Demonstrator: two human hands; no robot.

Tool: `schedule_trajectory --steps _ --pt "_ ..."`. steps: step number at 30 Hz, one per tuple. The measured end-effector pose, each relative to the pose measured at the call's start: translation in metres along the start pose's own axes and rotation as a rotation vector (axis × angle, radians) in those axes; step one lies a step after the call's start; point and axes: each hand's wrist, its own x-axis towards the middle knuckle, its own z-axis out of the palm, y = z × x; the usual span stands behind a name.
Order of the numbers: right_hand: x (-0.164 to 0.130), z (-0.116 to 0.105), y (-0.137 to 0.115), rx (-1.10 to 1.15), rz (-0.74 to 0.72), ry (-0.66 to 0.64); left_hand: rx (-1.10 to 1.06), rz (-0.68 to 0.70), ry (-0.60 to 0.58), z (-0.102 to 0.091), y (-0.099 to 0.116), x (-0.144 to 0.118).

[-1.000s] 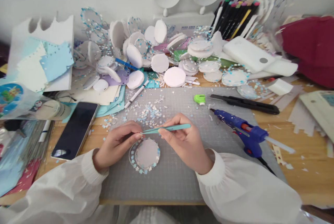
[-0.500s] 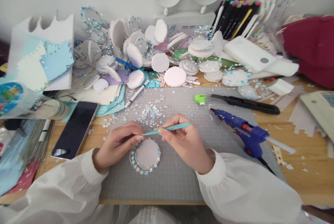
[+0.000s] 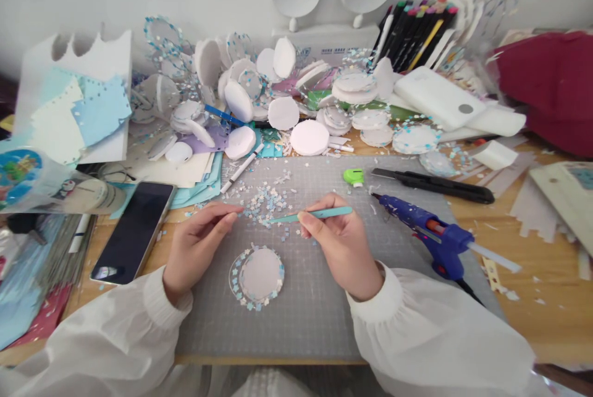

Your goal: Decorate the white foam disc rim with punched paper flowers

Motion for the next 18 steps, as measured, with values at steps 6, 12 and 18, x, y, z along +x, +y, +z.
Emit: schedule_trajectory --steps 6,12,18 --pt "0.0002 0.0000 0.0008 -0.030 -0.010 0.008 -0.076 0.027 0.007 -0.0003 -0.0009 0.0020" --pt "-0.0002 -0.0010 0.0008 -0.087 -0.084 -0.002 -0.145 -0.050 0.002 -0.0020 0.0007 0.0019" --pt "-0.0028 -0.0053 0.0008 -0.262 -0.341 0.027 -0.354 -0.204 -0.110 -0.0046 -0.0032 -0.0039"
